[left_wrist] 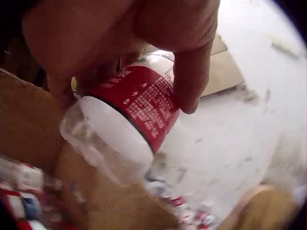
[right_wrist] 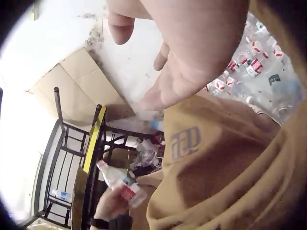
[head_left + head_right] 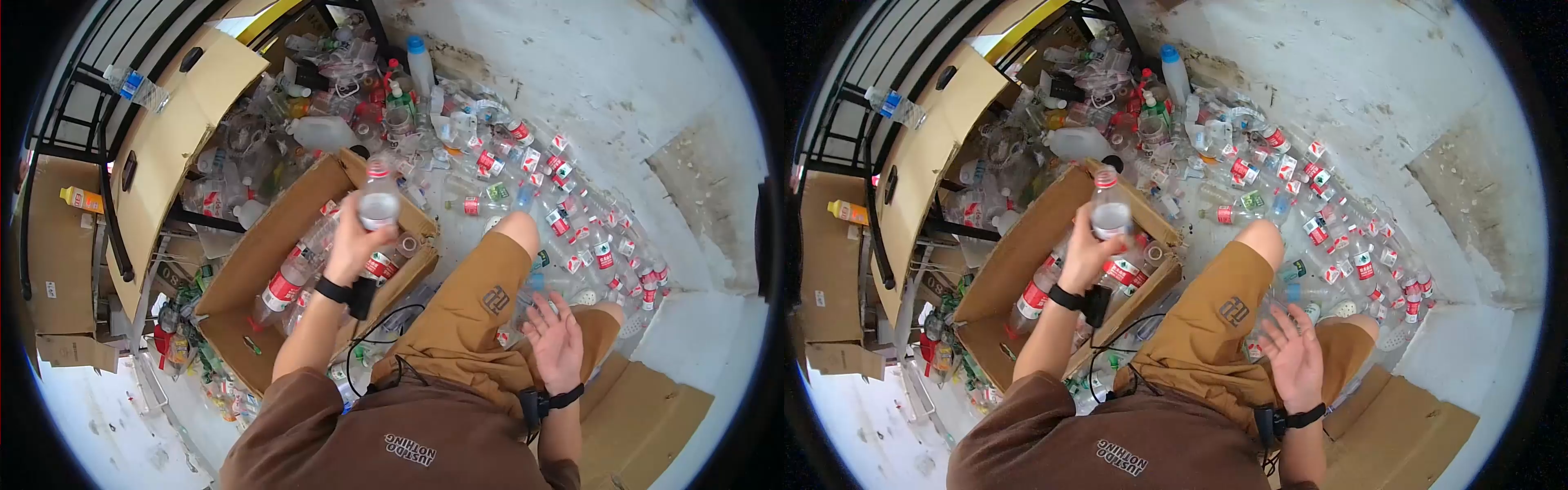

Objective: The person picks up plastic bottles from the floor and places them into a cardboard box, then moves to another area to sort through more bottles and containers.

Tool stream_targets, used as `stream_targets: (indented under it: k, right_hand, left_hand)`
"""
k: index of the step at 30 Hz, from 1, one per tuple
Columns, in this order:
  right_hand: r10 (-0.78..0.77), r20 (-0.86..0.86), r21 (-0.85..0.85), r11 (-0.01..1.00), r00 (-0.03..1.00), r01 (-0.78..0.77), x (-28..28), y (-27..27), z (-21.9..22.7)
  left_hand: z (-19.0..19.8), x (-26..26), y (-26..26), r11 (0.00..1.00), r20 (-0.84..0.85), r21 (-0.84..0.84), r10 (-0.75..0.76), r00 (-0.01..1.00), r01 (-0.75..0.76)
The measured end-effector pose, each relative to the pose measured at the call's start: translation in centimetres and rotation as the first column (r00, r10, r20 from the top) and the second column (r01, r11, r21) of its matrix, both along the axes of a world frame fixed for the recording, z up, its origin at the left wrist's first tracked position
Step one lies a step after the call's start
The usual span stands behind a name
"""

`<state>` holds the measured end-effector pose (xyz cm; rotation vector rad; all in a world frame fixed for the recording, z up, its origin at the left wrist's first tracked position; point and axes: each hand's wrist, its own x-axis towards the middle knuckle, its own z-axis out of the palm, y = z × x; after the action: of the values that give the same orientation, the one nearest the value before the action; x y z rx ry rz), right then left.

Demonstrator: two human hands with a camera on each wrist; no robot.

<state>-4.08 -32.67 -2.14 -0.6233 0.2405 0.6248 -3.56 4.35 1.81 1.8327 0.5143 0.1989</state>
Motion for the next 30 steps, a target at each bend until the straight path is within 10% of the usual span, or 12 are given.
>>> stream_targets:
  k: [2, 11, 25, 27, 30]
  right_hand:
    - [-0.063, -0.019, -0.060, 0.996, 0.998, 0.062, -0.2, -1.8, -0.8]
    - [-0.191, -0.065, -0.076, 0.980, 0.979, 0.186, -0.7, -5.2, -1.9]
    - [-0.255, -0.115, -0.045, 0.967, 0.960, 0.252, -1.5, -6.3, -3.5]
    - [-0.276, -0.123, -0.048, 0.961, 0.953, 0.272, -1.4, -6.7, -3.7]
    - [-0.282, -0.138, -0.064, 0.959, 0.949, 0.275, -0.9, -7.0, -3.7]
  left_hand:
    - [-6.2, -1.6, 5.4, 0.883, -0.019, 0.467, 0.058, 0.998, -0.042]
    - [-21.5, -1.3, 7.5, 0.666, -0.542, 0.714, 0.331, 0.772, 0.216]
    - [-21.3, 1.3, 5.9, 0.494, -0.658, 0.729, 0.318, 0.683, 0.473]
    - [-21.9, 1.5, 5.8, 0.366, -0.536, 0.833, 0.353, 0.767, 0.414]
    - [-18.8, 2.6, 4.0, 0.449, -0.378, 0.863, 0.272, 0.885, 0.231]
